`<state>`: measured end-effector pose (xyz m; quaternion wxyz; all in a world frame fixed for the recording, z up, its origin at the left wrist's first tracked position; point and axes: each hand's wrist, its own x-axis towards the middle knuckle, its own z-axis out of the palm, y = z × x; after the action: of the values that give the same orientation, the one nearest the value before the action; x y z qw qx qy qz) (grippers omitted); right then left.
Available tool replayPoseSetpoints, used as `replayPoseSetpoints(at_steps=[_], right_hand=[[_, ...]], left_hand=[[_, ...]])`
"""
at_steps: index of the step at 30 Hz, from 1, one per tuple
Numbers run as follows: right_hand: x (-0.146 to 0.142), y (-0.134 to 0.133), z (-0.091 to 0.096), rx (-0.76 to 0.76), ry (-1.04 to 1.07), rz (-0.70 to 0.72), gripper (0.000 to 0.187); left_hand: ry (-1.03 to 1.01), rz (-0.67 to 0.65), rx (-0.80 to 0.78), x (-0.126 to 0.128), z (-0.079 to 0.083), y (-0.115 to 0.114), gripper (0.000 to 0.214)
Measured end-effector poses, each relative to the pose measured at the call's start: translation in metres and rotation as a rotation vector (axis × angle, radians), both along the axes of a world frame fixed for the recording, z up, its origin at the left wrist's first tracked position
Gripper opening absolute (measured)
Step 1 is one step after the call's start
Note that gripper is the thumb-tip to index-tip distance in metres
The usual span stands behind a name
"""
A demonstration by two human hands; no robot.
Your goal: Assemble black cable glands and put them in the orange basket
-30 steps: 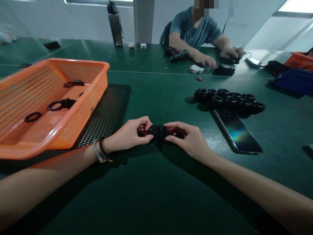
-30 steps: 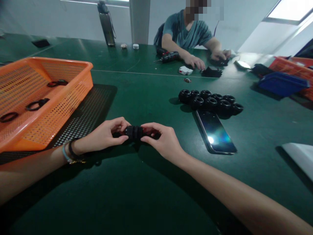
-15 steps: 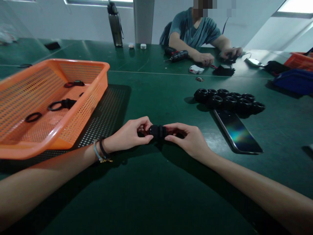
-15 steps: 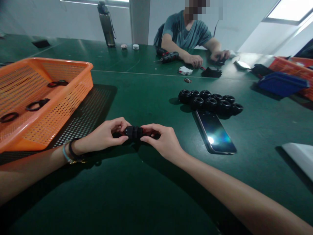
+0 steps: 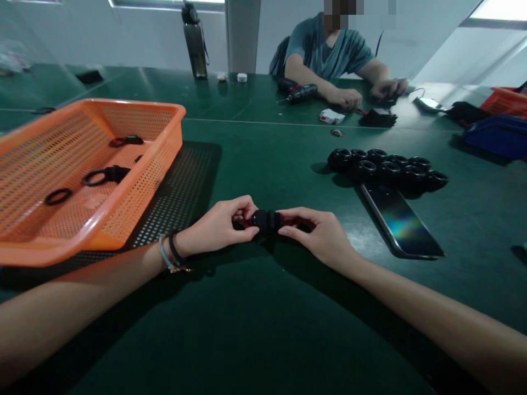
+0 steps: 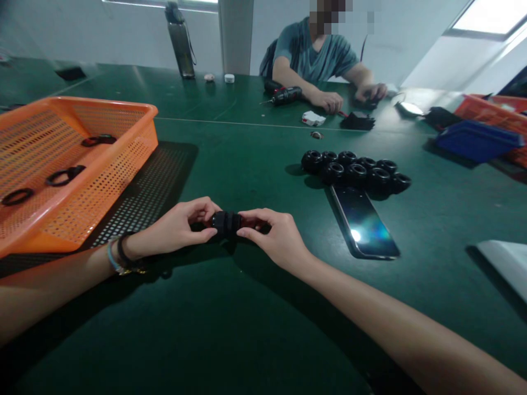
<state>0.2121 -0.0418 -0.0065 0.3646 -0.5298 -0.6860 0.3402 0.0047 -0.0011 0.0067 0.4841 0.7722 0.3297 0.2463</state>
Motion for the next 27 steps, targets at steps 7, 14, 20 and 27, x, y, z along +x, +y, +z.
replayPoseSetpoints(at_steps=[7,14,20,27], right_hand=[[0.0015,-0.0003,-0.0013,0.067,-0.004,0.025,0.026],[-0.0012,-0.0001,-0.0011,0.033,0.017,0.001,0.028],[-0.0019,-0.0003,0.0003,-0.008,0.075,0.024,0.024],[-0.0018,0.0001,-0.0018,0.002,0.076,0.011,0.024]], left_hand=[[0.041,0.006,0.029,-0.0005,0.0014,-0.0003,0.019],[0.043,0.017,0.015,-0.0007,0.0003,-0.0002,0.022],[0.027,-0.003,0.015,-0.0016,0.0005,0.0,0.022],[0.035,0.003,0.028,-0.0024,-0.0015,0.0008,0.023]])
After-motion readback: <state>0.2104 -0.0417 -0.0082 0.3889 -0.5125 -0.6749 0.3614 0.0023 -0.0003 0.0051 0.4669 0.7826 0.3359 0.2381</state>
